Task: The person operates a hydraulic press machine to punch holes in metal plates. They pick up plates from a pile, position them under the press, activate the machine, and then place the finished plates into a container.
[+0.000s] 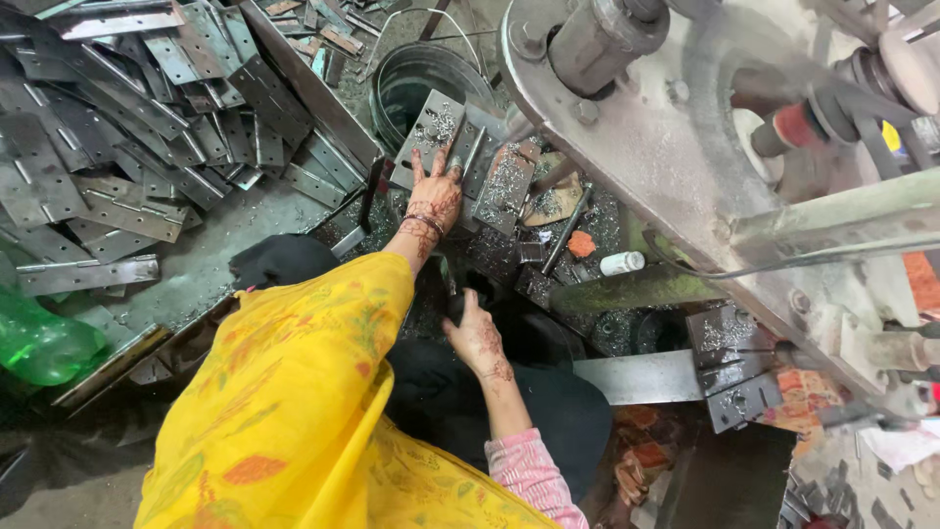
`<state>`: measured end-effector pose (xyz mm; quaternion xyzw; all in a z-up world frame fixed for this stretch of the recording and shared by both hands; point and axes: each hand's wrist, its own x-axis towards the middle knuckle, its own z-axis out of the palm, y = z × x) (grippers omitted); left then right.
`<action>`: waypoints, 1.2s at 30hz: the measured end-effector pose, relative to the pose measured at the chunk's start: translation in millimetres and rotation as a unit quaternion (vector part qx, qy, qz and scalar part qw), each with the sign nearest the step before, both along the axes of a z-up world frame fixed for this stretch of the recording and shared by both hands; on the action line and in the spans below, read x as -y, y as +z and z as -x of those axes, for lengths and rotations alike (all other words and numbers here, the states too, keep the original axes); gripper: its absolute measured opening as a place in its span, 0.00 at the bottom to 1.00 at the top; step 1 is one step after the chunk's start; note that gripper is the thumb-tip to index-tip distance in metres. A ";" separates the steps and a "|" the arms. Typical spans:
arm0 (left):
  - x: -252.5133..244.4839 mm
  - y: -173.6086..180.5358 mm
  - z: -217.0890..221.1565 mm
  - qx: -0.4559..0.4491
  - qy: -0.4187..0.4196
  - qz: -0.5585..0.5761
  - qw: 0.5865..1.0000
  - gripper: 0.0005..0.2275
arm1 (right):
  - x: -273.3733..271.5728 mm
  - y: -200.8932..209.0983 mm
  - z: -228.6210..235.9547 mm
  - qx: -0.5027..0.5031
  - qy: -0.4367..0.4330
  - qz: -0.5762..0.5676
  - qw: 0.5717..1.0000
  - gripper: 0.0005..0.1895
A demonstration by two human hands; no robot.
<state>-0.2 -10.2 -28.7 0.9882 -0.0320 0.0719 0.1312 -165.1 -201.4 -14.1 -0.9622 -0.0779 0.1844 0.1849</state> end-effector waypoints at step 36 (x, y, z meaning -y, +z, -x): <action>-3.7 2.4 -45.8 -0.021 0.007 0.001 1.000 0.18 | -1.1 -99.6 31.6 0.168 -0.015 -0.103 0.980 0.37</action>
